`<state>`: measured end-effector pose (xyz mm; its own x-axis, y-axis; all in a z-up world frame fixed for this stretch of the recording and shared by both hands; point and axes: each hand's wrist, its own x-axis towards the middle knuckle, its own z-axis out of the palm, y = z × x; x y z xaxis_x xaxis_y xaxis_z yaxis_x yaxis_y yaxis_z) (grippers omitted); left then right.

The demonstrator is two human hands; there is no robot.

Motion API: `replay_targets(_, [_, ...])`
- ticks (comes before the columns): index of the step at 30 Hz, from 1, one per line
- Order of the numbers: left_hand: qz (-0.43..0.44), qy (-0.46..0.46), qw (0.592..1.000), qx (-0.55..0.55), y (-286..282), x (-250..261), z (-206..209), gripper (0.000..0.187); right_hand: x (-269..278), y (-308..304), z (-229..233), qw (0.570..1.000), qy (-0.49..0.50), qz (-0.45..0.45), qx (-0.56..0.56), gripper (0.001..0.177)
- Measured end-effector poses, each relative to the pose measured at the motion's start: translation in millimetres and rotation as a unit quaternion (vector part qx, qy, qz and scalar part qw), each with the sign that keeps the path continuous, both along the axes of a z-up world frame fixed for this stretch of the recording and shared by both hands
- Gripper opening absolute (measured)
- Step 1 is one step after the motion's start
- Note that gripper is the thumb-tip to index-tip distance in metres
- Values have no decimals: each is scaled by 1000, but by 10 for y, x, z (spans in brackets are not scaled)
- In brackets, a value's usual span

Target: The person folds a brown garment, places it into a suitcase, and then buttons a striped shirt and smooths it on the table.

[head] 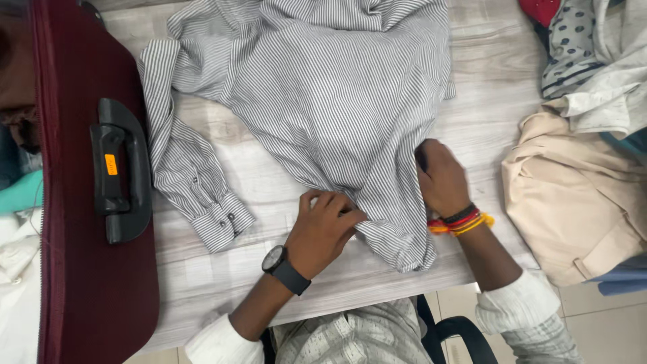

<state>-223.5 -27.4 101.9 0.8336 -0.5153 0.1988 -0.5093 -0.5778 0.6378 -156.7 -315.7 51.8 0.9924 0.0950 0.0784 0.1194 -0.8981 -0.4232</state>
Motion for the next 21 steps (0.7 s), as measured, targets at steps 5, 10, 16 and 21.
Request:
replay_targets(5, [-52,17,972,-227,191,13,504,44,110,472,-375,762,113,76,633,59])
replay_targets(10, [-1,-93,962,-255,539,-70,659,35,118,630,10,420,248,-36,872,62])
replay_targets(16, [-43,54,947,-314,1524,-902,489,24,-829,-797,1334,950,-98,217,201,14])
replay_targets(21, [-236,356,874,-231,1624,-1161,487,30,-975,-1245,1485,897,419,-110,84,48])
